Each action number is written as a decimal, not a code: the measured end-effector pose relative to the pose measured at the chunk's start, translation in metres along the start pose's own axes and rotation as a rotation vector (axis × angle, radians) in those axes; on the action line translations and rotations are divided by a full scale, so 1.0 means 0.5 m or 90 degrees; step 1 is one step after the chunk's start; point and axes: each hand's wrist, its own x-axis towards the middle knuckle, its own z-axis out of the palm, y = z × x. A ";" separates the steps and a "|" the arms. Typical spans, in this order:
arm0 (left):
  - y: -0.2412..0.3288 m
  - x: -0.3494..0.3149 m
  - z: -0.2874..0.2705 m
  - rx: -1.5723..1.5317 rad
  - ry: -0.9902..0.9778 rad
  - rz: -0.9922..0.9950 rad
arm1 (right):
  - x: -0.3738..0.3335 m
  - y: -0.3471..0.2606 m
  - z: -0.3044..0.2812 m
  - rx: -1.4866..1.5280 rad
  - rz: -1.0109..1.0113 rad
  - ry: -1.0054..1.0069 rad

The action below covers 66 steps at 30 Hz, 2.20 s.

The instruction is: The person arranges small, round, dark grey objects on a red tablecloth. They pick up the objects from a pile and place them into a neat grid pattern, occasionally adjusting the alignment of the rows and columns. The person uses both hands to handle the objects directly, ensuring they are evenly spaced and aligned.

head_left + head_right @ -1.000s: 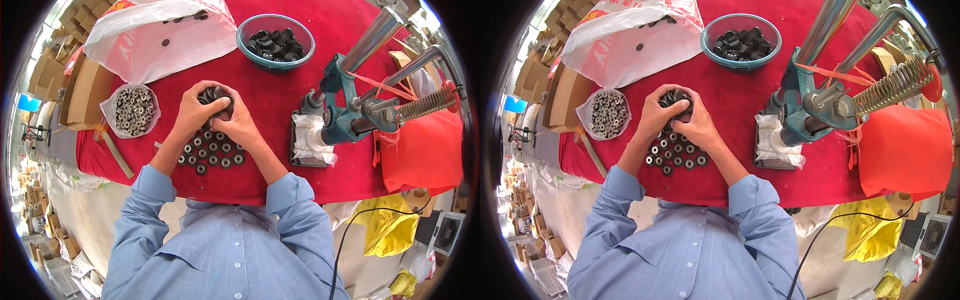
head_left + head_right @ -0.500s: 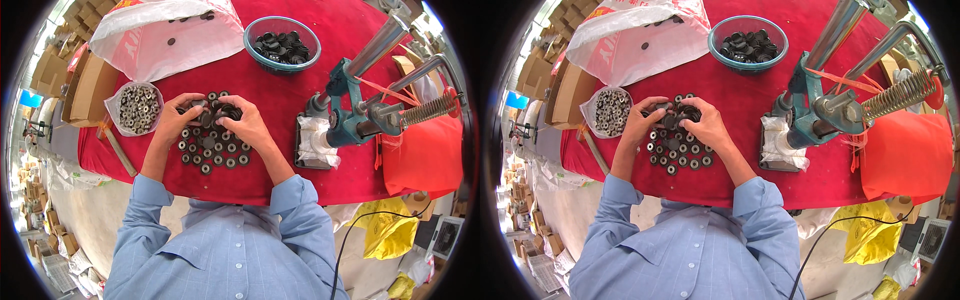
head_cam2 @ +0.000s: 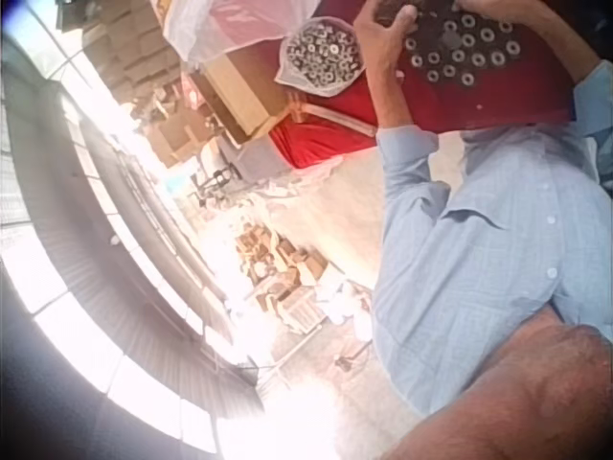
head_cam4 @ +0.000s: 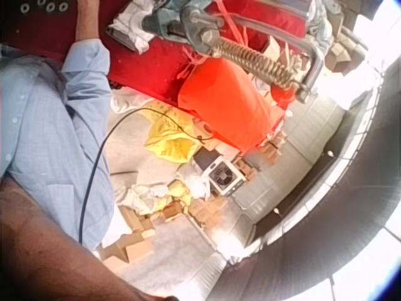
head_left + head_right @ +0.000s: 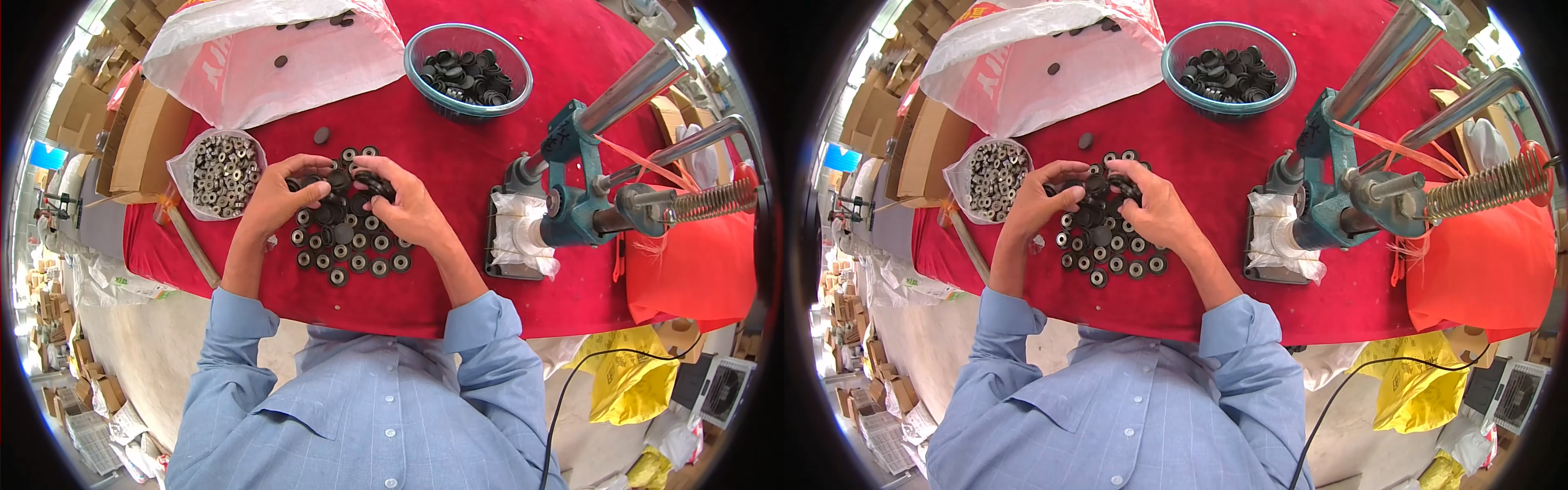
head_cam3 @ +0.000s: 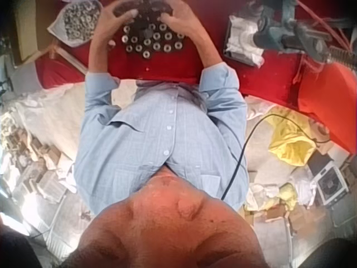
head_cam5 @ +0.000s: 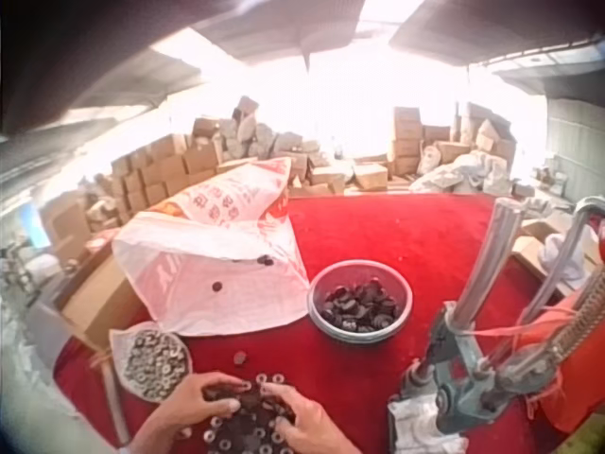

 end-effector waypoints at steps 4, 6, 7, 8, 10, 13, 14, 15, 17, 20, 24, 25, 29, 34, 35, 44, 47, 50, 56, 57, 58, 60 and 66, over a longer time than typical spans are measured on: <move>0.007 -0.016 -0.004 -0.036 -0.025 -0.005 | -0.006 -0.022 -0.002 0.005 0.027 -0.055; 0.009 -0.019 0.001 -0.115 0.005 -0.017 | -0.008 -0.024 -0.008 -0.048 -0.010 -0.069; 0.007 -0.019 -0.001 -0.109 0.002 -0.019 | -0.008 -0.023 -0.009 -0.040 -0.004 -0.073; 0.003 -0.018 -0.004 -0.103 -0.002 -0.020 | -0.010 -0.020 -0.010 -0.032 0.001 -0.077; 0.001 -0.019 -0.016 -0.062 -0.012 -0.038 | -0.009 -0.024 -0.012 -0.016 0.019 -0.090; 0.009 -0.016 -0.029 0.031 -0.048 -0.068 | -0.009 -0.038 -0.019 -0.028 0.039 -0.104; 0.014 -0.016 -0.030 0.059 -0.064 -0.070 | -0.010 -0.040 -0.020 -0.053 0.031 -0.104; 0.016 -0.015 -0.030 0.086 -0.080 -0.070 | -0.012 -0.041 -0.021 -0.078 0.022 -0.104; 0.013 -0.014 -0.025 0.107 -0.090 -0.037 | -0.018 -0.037 -0.013 -0.089 0.015 -0.086; 0.000 -0.017 -0.022 0.162 -0.078 0.023 | -0.018 -0.048 -0.006 -0.166 -0.042 -0.054; 0.004 -0.026 -0.013 0.387 -0.052 0.054 | -0.026 -0.039 0.007 -0.340 -0.116 0.004; 0.003 -0.029 -0.009 0.375 -0.049 0.064 | -0.028 -0.029 0.014 -0.385 -0.138 0.004; -0.025 -0.032 -0.007 0.358 -0.037 0.132 | -0.031 -0.005 0.049 -0.490 -0.205 -0.025; -0.010 -0.029 -0.037 0.298 -0.061 0.116 | -0.025 -0.019 0.068 -0.519 -0.248 -0.031; -0.008 -0.021 -0.052 0.284 -0.063 0.106 | -0.024 -0.017 0.068 -0.539 -0.247 -0.019; -0.033 0.126 -0.062 0.439 0.138 0.140 | -0.004 0.003 -0.002 -0.568 -0.172 0.209; -0.068 0.170 -0.037 0.440 0.147 0.144 | -0.005 0.003 -0.021 -0.532 -0.158 0.248; -0.098 0.189 -0.043 0.460 0.165 0.176 | -0.001 0.003 -0.032 -0.493 -0.151 0.275; -0.043 0.148 -0.018 0.368 0.121 0.134 | -0.005 -0.005 -0.057 -0.446 -0.129 0.323; -0.029 0.130 -0.015 0.369 0.081 0.138 | -0.005 -0.009 -0.057 -0.435 -0.126 0.324; -0.017 0.118 -0.010 0.369 0.039 0.143 | -0.005 -0.011 -0.059 -0.427 -0.122 0.327; 0.027 0.094 0.004 0.415 -0.015 0.136 | -0.004 -0.009 -0.061 -0.416 -0.131 0.338; 0.122 0.144 0.027 0.435 0.042 0.312 | -0.004 -0.009 -0.063 -0.381 -0.118 0.353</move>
